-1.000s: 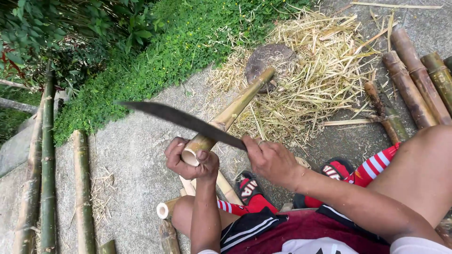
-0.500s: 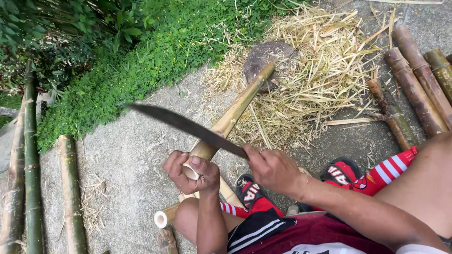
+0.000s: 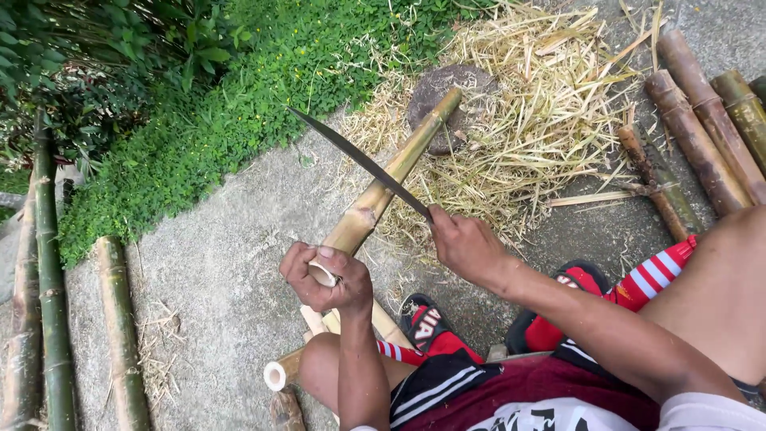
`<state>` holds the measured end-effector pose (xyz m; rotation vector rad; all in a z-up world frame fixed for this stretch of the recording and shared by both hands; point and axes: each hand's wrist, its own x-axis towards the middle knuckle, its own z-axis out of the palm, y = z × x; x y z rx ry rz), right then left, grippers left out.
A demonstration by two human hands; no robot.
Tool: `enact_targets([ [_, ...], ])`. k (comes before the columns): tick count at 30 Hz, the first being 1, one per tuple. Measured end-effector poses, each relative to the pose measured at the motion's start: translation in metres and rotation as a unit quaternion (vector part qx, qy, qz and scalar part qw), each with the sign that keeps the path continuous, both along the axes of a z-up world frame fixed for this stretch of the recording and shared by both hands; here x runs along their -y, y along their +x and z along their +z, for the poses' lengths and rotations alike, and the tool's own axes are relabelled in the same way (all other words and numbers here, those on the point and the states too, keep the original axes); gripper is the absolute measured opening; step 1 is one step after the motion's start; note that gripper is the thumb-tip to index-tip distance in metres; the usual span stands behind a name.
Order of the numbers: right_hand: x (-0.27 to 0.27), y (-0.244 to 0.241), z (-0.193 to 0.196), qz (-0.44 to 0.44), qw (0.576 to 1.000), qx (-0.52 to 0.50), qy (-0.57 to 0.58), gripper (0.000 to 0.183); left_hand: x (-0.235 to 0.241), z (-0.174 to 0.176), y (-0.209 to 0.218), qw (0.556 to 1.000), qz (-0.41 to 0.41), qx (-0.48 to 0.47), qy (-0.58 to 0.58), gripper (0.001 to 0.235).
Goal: Shaving and carving bamboo stalks using a large blade.
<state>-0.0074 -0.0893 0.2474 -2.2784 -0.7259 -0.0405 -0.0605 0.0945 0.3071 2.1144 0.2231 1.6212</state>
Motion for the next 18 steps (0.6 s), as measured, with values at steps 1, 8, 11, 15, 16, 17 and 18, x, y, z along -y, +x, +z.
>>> enact_targets([
  [1, 0.002, 0.000, 0.005, -0.003, 1.000, 0.006, 0.000, 0.029, 0.000, 0.000, 0.005, 1.000, -0.003, 0.006, 0.000, 0.017],
  [8, 0.001, -0.012, 0.003, 0.066, 0.985, 0.120, 0.103, 0.039, 0.001, 0.002, -0.001, 1.000, -0.015, 0.014, 0.015, 0.013],
  [11, 0.000, -0.001, 0.003, 0.038, 0.996, 0.044, 0.064, 0.032, -0.003, -0.003, 0.003, 0.999, -0.017, 0.021, 0.017, 0.012],
  [15, -0.002, -0.032, 0.033, 0.076, 0.975, 0.164, 0.131, 0.042, -0.006, -0.001, -0.006, 0.998, -0.044, 0.009, 0.036, 0.015],
  [16, -0.004, -0.026, 0.020, 0.076, 0.974, 0.168, 0.132, 0.042, -0.006, 0.000, -0.006, 0.998, -0.045, 0.014, 0.037, 0.015],
  [17, -0.006, -0.020, 0.008, 0.071, 0.979, 0.153, 0.112, 0.041, -0.007, 0.002, -0.008, 0.999, -0.034, 0.019, 0.035, 0.014],
  [18, -0.006, -0.013, -0.004, 0.070, 0.984, 0.138, 0.090, 0.039, -0.006, 0.001, -0.010, 0.999, -0.020, 0.026, 0.028, 0.013],
])
